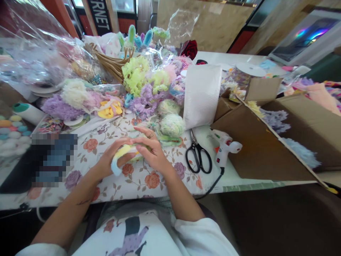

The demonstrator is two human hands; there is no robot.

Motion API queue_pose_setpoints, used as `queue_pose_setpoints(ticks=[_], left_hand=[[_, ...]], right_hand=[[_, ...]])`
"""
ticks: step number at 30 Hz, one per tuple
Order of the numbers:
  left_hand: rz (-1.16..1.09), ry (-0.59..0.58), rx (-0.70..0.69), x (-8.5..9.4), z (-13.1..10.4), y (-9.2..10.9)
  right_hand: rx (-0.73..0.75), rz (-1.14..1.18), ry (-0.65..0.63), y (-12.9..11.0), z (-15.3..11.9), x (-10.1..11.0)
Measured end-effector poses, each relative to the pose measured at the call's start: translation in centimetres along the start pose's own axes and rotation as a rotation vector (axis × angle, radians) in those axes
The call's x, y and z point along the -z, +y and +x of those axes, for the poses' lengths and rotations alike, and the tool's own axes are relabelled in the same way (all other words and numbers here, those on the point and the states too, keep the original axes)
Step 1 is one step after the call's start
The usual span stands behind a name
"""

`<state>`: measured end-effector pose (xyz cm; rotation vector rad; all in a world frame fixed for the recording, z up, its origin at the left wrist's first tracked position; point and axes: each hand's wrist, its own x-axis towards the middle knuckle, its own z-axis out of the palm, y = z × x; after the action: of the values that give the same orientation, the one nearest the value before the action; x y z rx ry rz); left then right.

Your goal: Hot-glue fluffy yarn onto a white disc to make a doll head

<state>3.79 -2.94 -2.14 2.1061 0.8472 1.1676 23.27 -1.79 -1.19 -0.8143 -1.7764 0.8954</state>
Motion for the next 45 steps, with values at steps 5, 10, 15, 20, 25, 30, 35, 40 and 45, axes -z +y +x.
queue_pose_setpoints(ticks=[5,10,15,20,25,30,35,40,45], left_hand=[[-0.020,0.008,-0.013,-0.1,0.1,-0.3],[0.006,0.015,0.054,0.0,0.2,0.0],[0.052,0.071,0.081,0.2,0.2,0.2],[0.044,0.153,0.071,0.1,-0.1,-0.2],[0.072,0.292,0.019,-0.1,-0.1,-0.5],[0.073,0.388,0.059,-0.2,-0.3,-1.2],[0.067,0.397,0.118,-0.2,-0.4,-1.6],[0.081,0.408,0.151,-0.2,-0.3,-1.6],[0.076,0.437,0.166,0.1,0.0,-1.6]], right_hand=[[-0.036,0.041,0.017,0.6,-0.1,-0.1],[-0.044,0.044,0.027,0.5,-0.3,-0.1],[-0.032,0.039,0.073,-0.2,-0.4,-0.3],[0.010,0.010,0.280,-0.7,-1.1,-0.1],[-0.071,-0.318,0.871,-0.4,-3.8,2.2],[-0.112,-0.654,1.366,0.9,-8.1,6.7],[-0.376,-0.709,1.294,2.7,-10.9,11.3],[-0.843,-0.754,0.953,3.8,-11.0,15.2],[-0.959,-0.923,0.790,3.8,-10.4,16.8]])
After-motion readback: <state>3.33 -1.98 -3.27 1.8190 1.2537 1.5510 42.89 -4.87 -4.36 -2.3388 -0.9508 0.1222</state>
